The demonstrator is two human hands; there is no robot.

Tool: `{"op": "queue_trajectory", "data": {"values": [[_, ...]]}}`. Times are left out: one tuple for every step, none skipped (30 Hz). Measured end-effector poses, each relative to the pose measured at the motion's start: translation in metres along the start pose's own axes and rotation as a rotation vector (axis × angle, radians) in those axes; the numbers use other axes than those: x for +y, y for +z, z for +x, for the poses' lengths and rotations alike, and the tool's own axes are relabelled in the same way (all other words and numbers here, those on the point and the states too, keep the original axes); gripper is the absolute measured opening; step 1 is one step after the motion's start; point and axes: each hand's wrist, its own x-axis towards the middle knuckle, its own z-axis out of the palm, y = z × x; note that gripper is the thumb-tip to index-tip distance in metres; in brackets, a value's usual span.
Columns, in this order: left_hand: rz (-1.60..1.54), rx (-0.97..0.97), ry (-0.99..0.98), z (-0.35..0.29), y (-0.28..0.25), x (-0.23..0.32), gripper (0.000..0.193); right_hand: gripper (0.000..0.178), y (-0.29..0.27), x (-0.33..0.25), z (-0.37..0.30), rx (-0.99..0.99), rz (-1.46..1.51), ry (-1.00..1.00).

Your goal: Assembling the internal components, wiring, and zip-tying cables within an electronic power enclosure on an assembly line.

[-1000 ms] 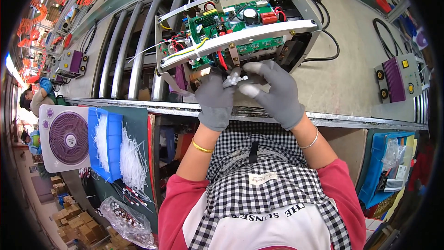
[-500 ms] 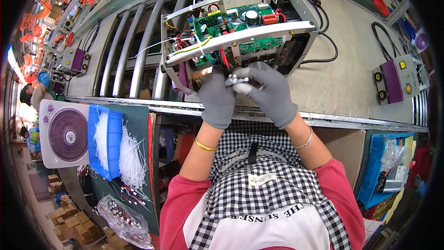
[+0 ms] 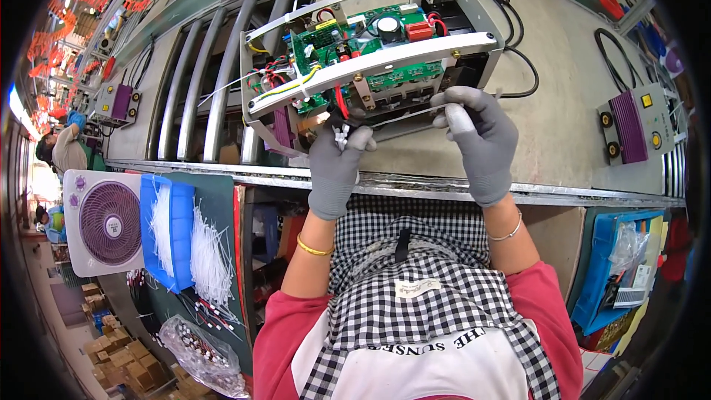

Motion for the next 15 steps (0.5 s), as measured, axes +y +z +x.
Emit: {"op": "queue_trajectory", "data": {"values": [[-0.014,0.015,-0.002,0.001,0.002,0.001,0.025,0.021,-0.004,0.001,0.002,0.005,-0.003,0.002],[-0.015,0.010,-0.005,0.002,0.003,0.000,0.025,0.020,-0.006,0.002,0.003,-0.055,-0.187,-0.120],[0.001,0.026,0.000,0.002,0.002,-0.002,0.026,0.019,-0.007,0.004,0.005,-0.117,-0.371,-0.241],[0.016,0.035,0.006,0.004,0.003,-0.005,0.026,0.019,-0.007,0.006,0.006,-0.111,-0.375,-0.237],[0.015,0.029,0.004,0.005,0.004,-0.007,0.026,0.019,-0.006,0.008,0.007,-0.116,-0.464,-0.358],[-0.007,0.037,0.004,0.005,0.005,-0.009,0.026,0.020,-0.004,0.009,0.008,-0.122,-0.552,-0.478],[-0.029,0.049,0.004,0.005,0.006,-0.011,0.026,0.023,-0.001,0.008,0.010,-0.116,-0.547,-0.486],[-0.029,0.048,0.001,0.005,0.006,-0.013,0.026,0.023,0.001,0.008,0.011,-0.115,-0.548,-0.484],[-0.033,0.059,0.006,0.005,0.007,-0.015,0.026,0.023,0.002,0.008,0.013,-0.120,-0.551,-0.517],[-0.038,0.073,0.011,0.005,0.007,-0.016,0.025,0.023,0.003,0.008,0.015,-0.126,-0.553,-0.551],[-0.037,0.074,0.009,0.005,0.006,-0.017,0.025,0.023,0.003,0.009,0.016,-0.127,-0.552,-0.549],[-0.029,0.079,0.019,0.005,0.006,-0.018,0.026,0.024,0.004,0.009,0.017,-0.145,-0.570,-0.574],[-0.021,0.081,0.030,0.006,0.006,-0.019,0.026,0.025,0.004,0.009,0.018,-0.161,-0.590,-0.598],[-0.023,0.080,0.029,0.006,0.006,-0.019,0.026,0.025,0.004,0.008,0.018,-0.161,-0.592,-0.597],[-0.012,0.077,0.039,0.006,0.006,-0.019,0.026,0.025,0.004,0.006,0.018,-0.178,-0.612,-0.597]]}}
